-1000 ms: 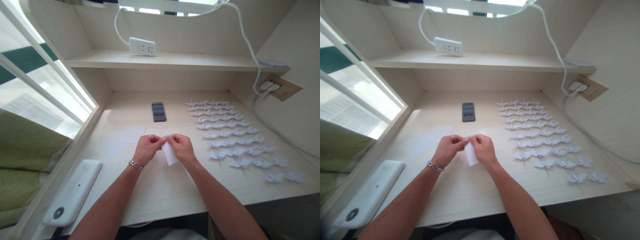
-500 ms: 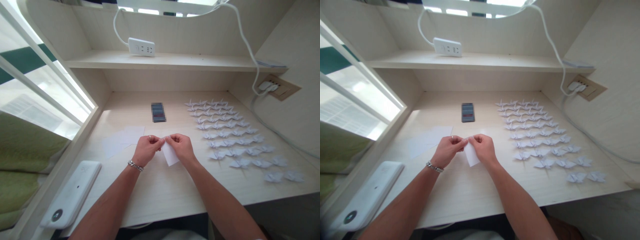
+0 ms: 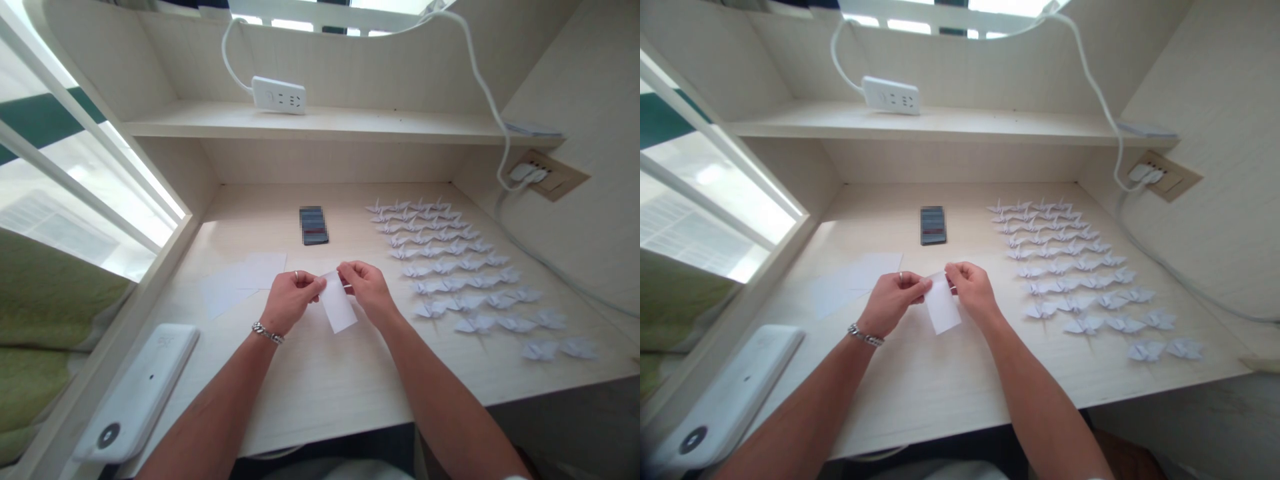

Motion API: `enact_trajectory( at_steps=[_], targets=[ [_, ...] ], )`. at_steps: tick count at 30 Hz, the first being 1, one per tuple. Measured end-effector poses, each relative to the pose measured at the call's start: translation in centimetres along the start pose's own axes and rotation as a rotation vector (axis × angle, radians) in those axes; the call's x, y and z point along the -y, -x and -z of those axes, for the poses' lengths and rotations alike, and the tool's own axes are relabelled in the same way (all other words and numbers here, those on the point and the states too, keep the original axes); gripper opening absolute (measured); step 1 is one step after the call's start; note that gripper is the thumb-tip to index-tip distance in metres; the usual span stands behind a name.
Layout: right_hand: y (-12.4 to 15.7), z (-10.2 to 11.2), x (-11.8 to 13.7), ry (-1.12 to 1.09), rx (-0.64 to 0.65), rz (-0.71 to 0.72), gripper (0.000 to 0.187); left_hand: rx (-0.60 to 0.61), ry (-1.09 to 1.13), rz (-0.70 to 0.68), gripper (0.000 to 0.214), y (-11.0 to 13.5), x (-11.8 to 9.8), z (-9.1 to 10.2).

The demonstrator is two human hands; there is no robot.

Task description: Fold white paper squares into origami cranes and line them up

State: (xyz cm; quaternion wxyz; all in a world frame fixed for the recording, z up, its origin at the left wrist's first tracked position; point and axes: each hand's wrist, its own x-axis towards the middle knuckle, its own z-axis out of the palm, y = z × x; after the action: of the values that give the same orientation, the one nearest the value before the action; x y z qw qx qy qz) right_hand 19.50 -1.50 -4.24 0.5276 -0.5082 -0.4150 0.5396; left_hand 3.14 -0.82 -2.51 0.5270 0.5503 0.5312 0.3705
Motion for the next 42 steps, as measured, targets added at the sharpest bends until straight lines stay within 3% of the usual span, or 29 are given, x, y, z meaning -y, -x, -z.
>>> enact_trajectory(
  at_steps=[5,9,13,26,32,36,42],
  targets=[
    [0.1,-0.1,-0.3,0.252,-0.008,0.103,0.032,0.007,-0.002,-0.001,0.029,0.0,0.0,-0.1],
    [-0.1,-0.1,-0.8,0.233,-0.042,0.098,0.039,-0.037,0.021,0.005,0.029,-0.2,0.1,-0.1],
    [-0.1,-0.1,-1.0,0.187,0.038,0.038,0.037,-0.086,0.059,0.012,0.029,-0.4,0.4,0.0],
    [0.3,-0.4,-0.7,0.512,-0.083,0.138,0.042,-0.103,0.185,0.042,0.033,-0.7,0.9,-0.1],
    [0.5,-0.5,-0.3,0.551,-0.078,0.166,0.043,-0.079,0.156,0.045,0.042,-0.7,0.5,-0.1],
    [0.5,-0.5,-0.4,0.56,-0.061,0.171,0.046,-0.005,0.017,0.008,0.032,-0.4,0.1,-0.1],
    [0.5,-0.6,-0.6,0.397,-0.024,0.136,0.036,-0.071,-0.059,-0.004,0.035,-0.4,0.4,0.0]
  ],
)
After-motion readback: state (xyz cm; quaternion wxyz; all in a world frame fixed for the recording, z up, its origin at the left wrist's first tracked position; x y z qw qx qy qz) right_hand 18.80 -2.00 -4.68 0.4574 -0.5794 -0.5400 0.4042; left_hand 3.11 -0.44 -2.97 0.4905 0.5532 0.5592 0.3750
